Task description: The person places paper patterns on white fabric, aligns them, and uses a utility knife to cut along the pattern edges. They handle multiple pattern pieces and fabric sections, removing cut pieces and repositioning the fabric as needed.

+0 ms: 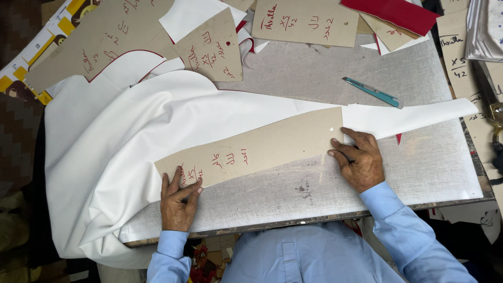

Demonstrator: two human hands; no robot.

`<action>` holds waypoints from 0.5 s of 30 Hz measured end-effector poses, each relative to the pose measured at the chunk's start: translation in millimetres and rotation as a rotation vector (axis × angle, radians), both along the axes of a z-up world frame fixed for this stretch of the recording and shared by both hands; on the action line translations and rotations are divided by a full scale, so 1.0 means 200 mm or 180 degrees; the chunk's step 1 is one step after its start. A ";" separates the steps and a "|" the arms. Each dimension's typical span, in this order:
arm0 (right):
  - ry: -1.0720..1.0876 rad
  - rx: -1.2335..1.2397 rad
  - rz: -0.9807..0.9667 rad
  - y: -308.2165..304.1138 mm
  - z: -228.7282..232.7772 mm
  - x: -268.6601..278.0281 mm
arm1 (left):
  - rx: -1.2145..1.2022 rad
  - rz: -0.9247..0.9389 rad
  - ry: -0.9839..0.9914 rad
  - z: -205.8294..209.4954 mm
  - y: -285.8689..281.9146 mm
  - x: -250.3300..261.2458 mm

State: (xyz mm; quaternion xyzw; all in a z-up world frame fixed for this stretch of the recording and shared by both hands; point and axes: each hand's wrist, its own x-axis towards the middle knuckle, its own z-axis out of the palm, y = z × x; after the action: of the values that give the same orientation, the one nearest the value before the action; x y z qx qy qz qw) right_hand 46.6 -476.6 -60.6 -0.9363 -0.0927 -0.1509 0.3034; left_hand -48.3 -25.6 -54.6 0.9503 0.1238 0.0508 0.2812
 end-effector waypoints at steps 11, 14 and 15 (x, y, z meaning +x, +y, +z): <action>-0.0058 0.0159 -0.0040 0.00 0.03 0.03 | 0.0172 0.0132 0.0242 0.00 -0.01 0.03; 0.0044 0.0220 -0.0050 0.01 0.04 0.01 | 0.0207 0.0210 0.0379 0.02 -0.02 0.02; 0.0070 0.0231 -0.0043 0.01 0.04 0.00 | 0.0262 0.0206 0.0450 0.04 -0.03 0.03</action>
State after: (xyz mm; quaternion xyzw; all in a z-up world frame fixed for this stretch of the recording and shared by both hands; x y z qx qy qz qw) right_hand 47.3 -473.6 -53.1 -0.9269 -0.0774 -0.1458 0.3371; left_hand -43.2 -30.7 -47.6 0.9577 0.1718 -0.0023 0.2307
